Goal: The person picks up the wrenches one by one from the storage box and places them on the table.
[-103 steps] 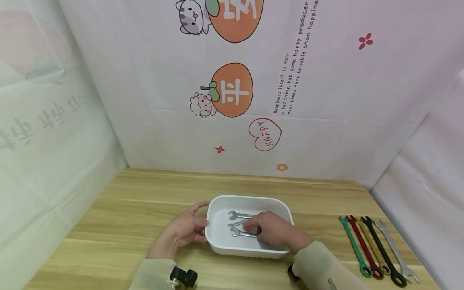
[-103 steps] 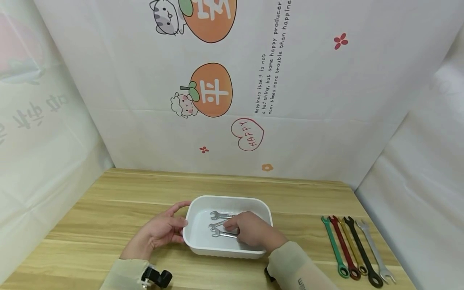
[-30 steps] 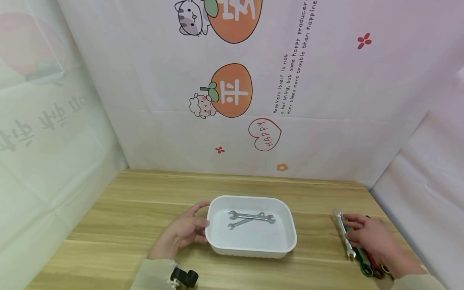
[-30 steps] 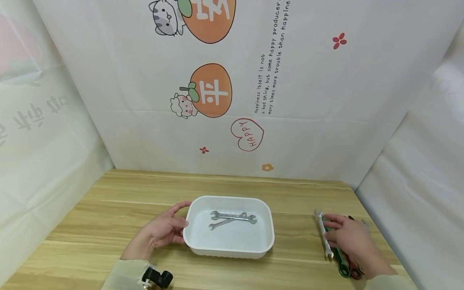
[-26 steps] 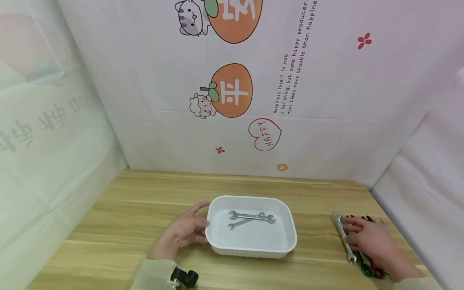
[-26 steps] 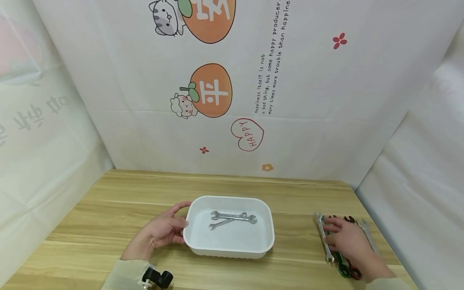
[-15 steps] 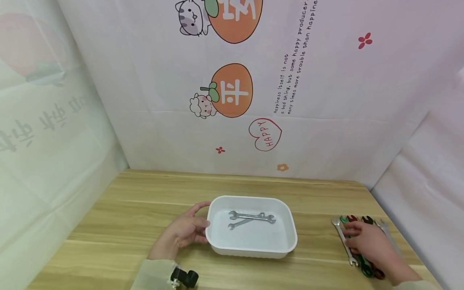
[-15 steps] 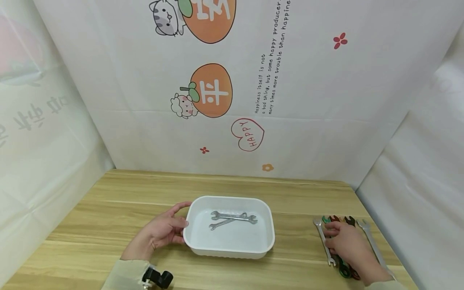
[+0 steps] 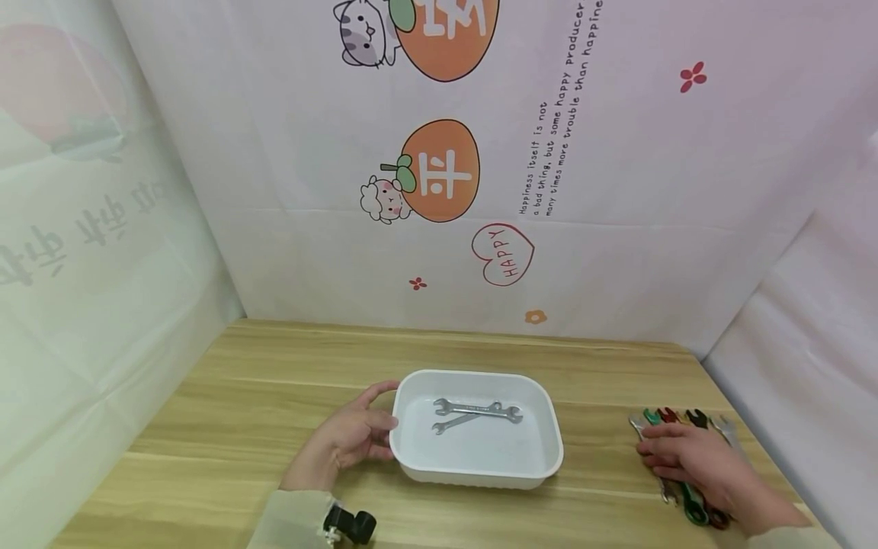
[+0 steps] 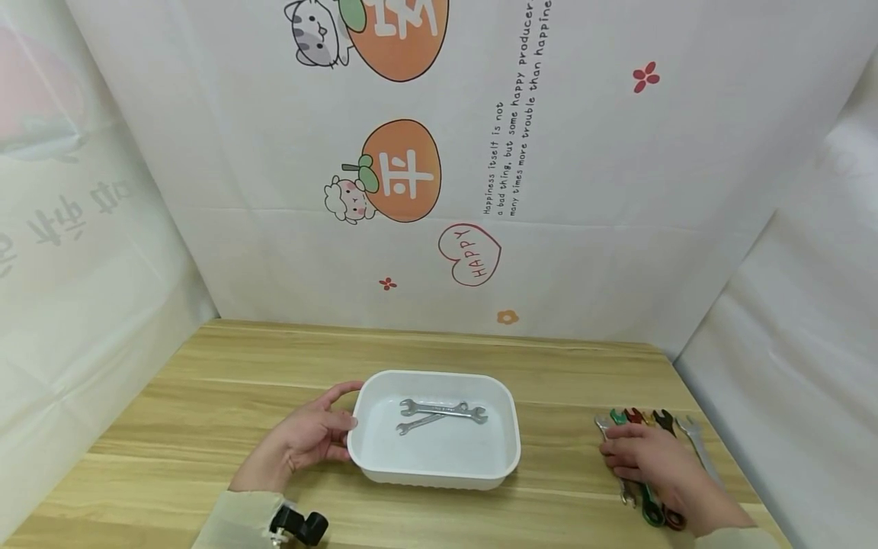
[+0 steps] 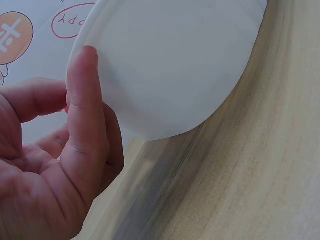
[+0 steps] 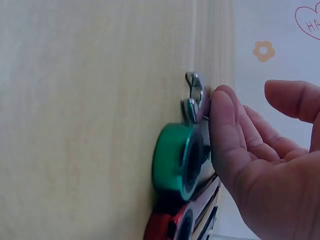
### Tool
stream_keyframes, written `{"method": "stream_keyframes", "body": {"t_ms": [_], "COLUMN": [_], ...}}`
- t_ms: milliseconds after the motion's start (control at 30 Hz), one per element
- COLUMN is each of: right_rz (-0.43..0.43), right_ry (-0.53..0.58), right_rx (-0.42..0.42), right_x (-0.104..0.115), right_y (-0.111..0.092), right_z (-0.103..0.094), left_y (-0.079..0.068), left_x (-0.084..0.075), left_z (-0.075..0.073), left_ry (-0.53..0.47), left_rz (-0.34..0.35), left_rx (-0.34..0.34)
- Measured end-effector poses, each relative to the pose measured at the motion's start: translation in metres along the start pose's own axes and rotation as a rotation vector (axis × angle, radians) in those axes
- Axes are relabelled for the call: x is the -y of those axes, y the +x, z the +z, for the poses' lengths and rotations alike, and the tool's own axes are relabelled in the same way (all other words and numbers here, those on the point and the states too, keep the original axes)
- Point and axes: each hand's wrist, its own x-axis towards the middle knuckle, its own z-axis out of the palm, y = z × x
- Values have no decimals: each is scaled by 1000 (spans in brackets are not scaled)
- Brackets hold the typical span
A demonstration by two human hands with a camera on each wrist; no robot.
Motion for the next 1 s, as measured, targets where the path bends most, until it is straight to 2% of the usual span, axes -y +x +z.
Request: {"method": "stream_keyframes", "body": {"t_ms": [267,400,500,633,667,733,767,867,1000], "right_rz": [-34,-98,-266,-592,-656,-722,-727,-669,-529], "right_ry": [-53,-51,-56,-108,-130,-178,-212,-299,-369], "right_rx": [-5,-38,16,219,271,362,390,436,404], "right_x": [3,20,48,88,96,107,111,115,115], "right_y": [1,-3,-8,-11,-10,-5,-2,10,26], "right_z": [-5,5,24,65,77,102,114,145,172], "left_y": [-1,-1,-2,0,0,0,0,0,0], "left_x": [0,-1,-1,-2,-2,-1,-1,-1,0], "left_z": [0,0,0,0,0,0,-1,-2,-2], "left_ry": [-5,-4,-4,-1,0,3,4,9,9], "left_rz": [3,0,-1,-3,-3,-3,-3,0,2], "left_rx": [4,1,0,4,3,2,2,2,7]}}
